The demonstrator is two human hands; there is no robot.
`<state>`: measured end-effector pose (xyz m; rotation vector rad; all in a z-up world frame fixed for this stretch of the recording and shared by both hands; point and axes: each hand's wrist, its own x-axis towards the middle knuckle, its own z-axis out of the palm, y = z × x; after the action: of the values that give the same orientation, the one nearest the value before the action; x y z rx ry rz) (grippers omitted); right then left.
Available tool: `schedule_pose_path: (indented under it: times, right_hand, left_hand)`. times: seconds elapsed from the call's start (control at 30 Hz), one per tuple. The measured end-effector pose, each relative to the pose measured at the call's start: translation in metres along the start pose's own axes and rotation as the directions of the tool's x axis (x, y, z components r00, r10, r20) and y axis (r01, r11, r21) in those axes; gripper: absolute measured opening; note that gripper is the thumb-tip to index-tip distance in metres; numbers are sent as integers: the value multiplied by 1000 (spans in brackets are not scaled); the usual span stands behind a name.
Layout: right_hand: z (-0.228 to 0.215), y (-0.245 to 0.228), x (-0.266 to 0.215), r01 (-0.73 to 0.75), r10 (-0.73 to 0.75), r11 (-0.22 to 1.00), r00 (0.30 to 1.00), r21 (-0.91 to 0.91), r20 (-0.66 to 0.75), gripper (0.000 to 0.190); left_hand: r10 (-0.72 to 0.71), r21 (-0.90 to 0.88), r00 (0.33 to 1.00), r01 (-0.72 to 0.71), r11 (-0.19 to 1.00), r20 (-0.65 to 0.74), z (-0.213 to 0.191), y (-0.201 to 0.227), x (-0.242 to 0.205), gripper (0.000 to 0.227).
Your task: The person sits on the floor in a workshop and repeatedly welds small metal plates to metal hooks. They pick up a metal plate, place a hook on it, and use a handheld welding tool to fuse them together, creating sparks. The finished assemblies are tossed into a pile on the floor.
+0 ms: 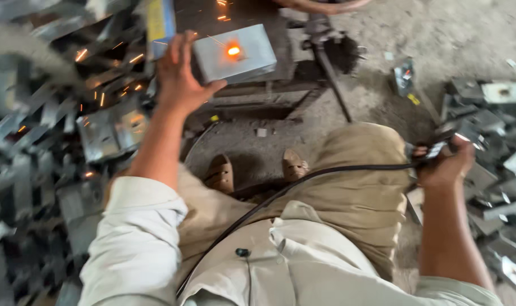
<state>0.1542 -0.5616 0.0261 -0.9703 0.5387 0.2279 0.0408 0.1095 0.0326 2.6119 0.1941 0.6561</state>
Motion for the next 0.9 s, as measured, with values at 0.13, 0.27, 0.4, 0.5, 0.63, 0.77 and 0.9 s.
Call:
schedule_pose_path:
  times: [0.13,0.27,0.4,0.5,0.63,0.77,0.9]
  right_hand:
    - [-88,78,14,208,-268,834,962,-510,-45,43]
    - [-133,158,-16,350,-537,190,819,-917,202,57]
    - [-133,181,-14,-378,398,917,889,126,-227,59]
    - [-137,177,-26,-310,314,939,949,147,-8,66]
    - [-137,164,-40,-257,277,954,952,152,-128,63]
    - [-131,161,-44,-194,218,972,957,133,-193,62]
    - [-121,148,-62,-214,213,977,953,22,-215,56]
  left_hand:
    - [-9,58,924,-15,998,382,-2,-22,22,128]
    - [61,-697,941,204,687,334,-17,1,31,99]
    - [215,-453,893,-14,892,395,-30,76,52,93]
    - [333,-402,799,-126,907,501,-5,182,81,90]
    - [486,-387,620,-300,872,616,-34,228,100,87]
    - [679,-472,386,-507,721,624,-68,296,133,86]
    - [830,-207,514,-855,475,-215,30,418,137,85]
